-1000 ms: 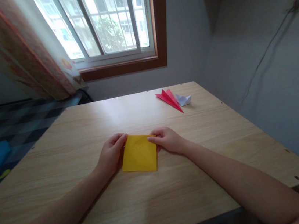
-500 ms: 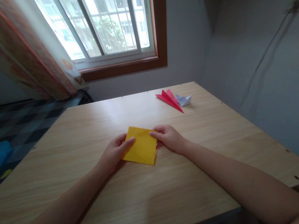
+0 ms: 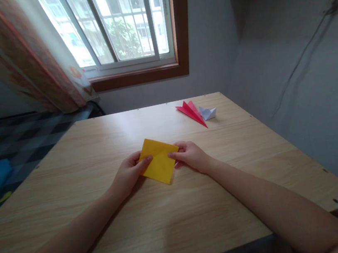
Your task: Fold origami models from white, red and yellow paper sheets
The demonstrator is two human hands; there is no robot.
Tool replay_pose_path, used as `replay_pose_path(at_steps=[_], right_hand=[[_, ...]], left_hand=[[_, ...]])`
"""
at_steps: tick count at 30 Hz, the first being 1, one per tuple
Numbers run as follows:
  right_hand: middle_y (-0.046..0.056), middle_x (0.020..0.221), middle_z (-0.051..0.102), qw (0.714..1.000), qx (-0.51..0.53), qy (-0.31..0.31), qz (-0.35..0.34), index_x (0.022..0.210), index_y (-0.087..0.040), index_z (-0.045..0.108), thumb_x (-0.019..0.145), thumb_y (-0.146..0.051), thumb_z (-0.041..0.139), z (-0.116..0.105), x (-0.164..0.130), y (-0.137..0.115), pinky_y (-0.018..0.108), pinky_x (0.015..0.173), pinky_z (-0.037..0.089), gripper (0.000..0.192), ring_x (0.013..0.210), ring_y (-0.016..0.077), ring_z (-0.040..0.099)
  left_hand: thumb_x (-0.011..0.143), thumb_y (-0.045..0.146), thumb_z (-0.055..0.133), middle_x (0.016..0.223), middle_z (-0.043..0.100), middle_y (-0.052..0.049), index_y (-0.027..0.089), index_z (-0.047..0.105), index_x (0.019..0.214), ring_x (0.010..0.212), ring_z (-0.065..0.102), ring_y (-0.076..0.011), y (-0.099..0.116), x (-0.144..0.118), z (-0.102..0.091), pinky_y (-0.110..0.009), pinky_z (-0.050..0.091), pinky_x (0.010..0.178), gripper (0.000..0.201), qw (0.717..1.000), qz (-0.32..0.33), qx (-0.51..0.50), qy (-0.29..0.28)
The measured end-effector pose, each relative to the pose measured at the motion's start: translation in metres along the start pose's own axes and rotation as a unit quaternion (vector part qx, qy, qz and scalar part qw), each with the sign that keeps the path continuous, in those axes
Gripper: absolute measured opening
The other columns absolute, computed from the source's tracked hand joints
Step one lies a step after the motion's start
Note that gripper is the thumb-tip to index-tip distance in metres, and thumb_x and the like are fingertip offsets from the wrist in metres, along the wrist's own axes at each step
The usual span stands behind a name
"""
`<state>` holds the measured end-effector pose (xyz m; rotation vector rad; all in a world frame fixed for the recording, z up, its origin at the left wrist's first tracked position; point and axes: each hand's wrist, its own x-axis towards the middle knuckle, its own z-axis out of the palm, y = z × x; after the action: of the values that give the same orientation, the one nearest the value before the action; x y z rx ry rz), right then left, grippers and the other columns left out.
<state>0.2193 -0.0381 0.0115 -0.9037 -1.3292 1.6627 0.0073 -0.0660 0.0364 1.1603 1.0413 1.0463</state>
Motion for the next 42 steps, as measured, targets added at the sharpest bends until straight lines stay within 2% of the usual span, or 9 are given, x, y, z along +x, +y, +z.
replay_pose_path(at_steps=[4,9,14,17,22,25,31,36,42], right_hand=[[0.005,0.085,0.073,0.999,0.009,0.035,-0.007,0.090,-0.015,0.072,0.067,-0.039,0.083,-0.002,0.002,0.004,0.020,0.055,0.056,0.035,0.070,0.0135,0.067],[0.005,0.085,0.073,0.996,0.047,0.073,-0.013,0.085,-0.016,0.071,0.065,-0.038,0.084,-0.003,0.004,0.007,0.021,0.055,0.057,0.033,0.067,0.0132,0.066],[0.004,0.083,0.072,0.995,0.034,0.095,-0.016,0.084,-0.016,0.070,0.063,-0.039,0.085,-0.003,0.004,0.005,0.022,0.055,0.059,0.034,0.067,0.0136,0.065],[0.004,0.082,0.071,0.994,0.019,0.106,-0.022,0.084,-0.016,0.070,0.062,-0.041,0.085,-0.004,0.004,0.004,0.022,0.055,0.059,0.036,0.065,0.0128,0.064],[0.005,0.082,0.072,0.992,-0.012,0.119,-0.040,0.083,-0.016,0.070,0.064,-0.041,0.083,-0.004,0.004,0.005,0.022,0.053,0.059,0.034,0.068,0.0149,0.066],[0.004,0.082,0.073,0.992,0.009,0.122,-0.032,0.084,-0.016,0.071,0.064,-0.040,0.083,-0.004,0.004,0.004,0.022,0.054,0.059,0.034,0.067,0.0142,0.066],[0.004,0.082,0.073,0.992,0.017,0.119,-0.036,0.086,-0.017,0.072,0.064,-0.040,0.084,-0.007,0.004,0.003,0.019,0.052,0.056,0.034,0.063,0.0118,0.064],[0.003,0.081,0.073,0.994,0.007,0.103,-0.044,0.089,-0.017,0.072,0.067,-0.041,0.082,-0.006,0.004,0.003,0.018,0.052,0.054,0.034,0.064,0.0113,0.064],[0.005,0.083,0.074,0.994,0.006,0.100,-0.034,0.087,-0.016,0.071,0.066,-0.041,0.083,-0.006,0.004,0.002,0.020,0.055,0.056,0.035,0.067,0.0138,0.068]], left_hand=[[0.068,0.041,0.079,0.091,0.073,-0.008,0.014,0.070,0.093,0.077,0.066,-0.0203,-0.002,0.001,-0.003,-0.027,0.052,0.066,0.038,1.000,0.006,0.010,-0.010],[0.071,0.039,0.078,0.088,0.071,-0.007,0.012,0.069,0.092,0.071,0.064,-0.0161,-0.007,0.004,-0.006,-0.024,0.052,0.060,0.035,1.000,0.010,0.007,0.001],[0.075,0.041,0.074,0.087,0.071,-0.007,0.012,0.068,0.092,0.063,0.064,-0.0126,-0.010,0.006,-0.007,-0.023,0.053,0.058,0.034,1.000,0.018,-0.002,0.017],[0.077,0.040,0.074,0.078,0.070,-0.005,0.012,0.066,0.090,0.056,0.063,-0.0110,-0.011,0.006,-0.006,-0.021,0.051,0.055,0.032,0.999,0.023,-0.009,0.029],[0.081,0.040,0.070,0.055,0.061,0.002,0.012,0.065,0.087,0.045,0.055,-0.0086,-0.013,0.006,-0.006,-0.018,0.044,0.047,0.028,0.998,0.039,0.007,0.039],[0.080,0.041,0.071,0.060,0.063,0.001,0.013,0.063,0.087,0.046,0.056,-0.0086,-0.010,0.005,-0.006,-0.019,0.044,0.046,0.030,0.999,0.029,0.006,0.030],[0.072,0.040,0.079,0.069,0.069,-0.002,0.014,0.058,0.102,0.057,0.063,-0.0127,-0.005,0.004,-0.006,-0.022,0.050,0.054,0.045,1.000,0.003,0.020,0.006],[0.069,0.035,0.080,0.077,0.071,-0.005,0.012,0.063,0.094,0.064,0.065,-0.0133,-0.008,0.006,-0.006,-0.023,0.052,0.060,0.038,1.000,0.000,0.005,-0.005],[0.071,0.036,0.078,0.075,0.072,-0.005,0.013,0.063,0.092,0.062,0.066,-0.0146,-0.011,0.006,-0.007,-0.024,0.053,0.058,0.035,0.999,0.018,0.015,0.025]])
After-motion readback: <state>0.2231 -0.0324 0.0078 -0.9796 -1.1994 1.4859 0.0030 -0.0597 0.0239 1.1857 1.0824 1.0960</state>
